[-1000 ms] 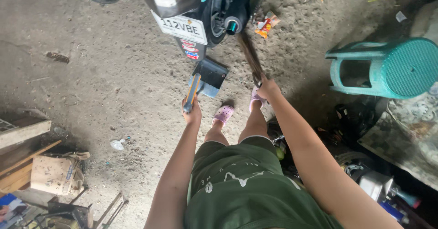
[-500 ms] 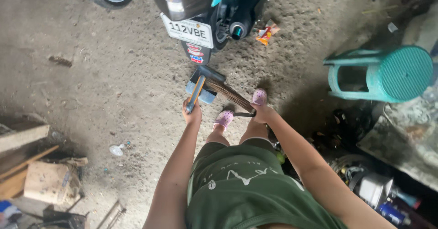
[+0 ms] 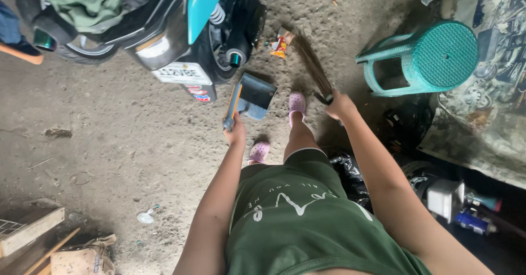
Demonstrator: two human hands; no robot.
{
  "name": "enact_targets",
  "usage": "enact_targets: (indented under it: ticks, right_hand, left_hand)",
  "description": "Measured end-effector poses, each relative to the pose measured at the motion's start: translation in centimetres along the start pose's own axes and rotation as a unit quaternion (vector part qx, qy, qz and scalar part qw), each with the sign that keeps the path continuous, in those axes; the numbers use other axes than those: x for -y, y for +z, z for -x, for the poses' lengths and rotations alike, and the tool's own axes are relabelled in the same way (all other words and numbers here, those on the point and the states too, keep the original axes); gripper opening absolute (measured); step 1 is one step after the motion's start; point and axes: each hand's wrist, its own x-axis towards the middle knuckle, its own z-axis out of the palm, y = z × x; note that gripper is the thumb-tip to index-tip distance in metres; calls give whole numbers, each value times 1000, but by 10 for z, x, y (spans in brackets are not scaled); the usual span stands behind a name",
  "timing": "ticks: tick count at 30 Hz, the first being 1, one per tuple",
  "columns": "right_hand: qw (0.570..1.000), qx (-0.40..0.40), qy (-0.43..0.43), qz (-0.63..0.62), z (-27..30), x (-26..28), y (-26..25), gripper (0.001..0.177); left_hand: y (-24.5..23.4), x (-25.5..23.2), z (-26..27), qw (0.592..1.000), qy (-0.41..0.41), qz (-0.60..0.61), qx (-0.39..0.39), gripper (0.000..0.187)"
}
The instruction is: The person lines a bucket with a black plastic bag, then uses a broom and dustpan to sweep scattered debris and cigarette butts from a concrete floor. The collected debris is transferred into the bag-lined bucket.
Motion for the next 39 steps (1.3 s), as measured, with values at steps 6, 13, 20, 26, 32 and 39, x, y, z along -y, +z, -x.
enact_targets:
  ticks: [6,13,20,26,32,39]
  right_hand:
    - [999,-13,-27,28,-166,7,-40,69]
    - [965,24,-185,183,-215,21,-28,65]
    - [970,142,-141,141,-139,3,-90,85]
    - [984,34,-119,130,-204,53,-75,92]
    - [973,33,-182,140,-241,86,17,55]
    - [967,76,-196,144,-157,74,75,51]
  left_hand:
    - [90,-34,-6,998,55,15,-11,29]
    - [142,-59,-14,987,134,-82,-40,22]
    - [115,-63,-15,982,141,-129,-11,17]
    - [106,-74,-14,984,101,-143,15,18]
    - [102,-87,-11,993,33,-109,40,25]
    - [100,-67,-34,978,44,-172,108,27]
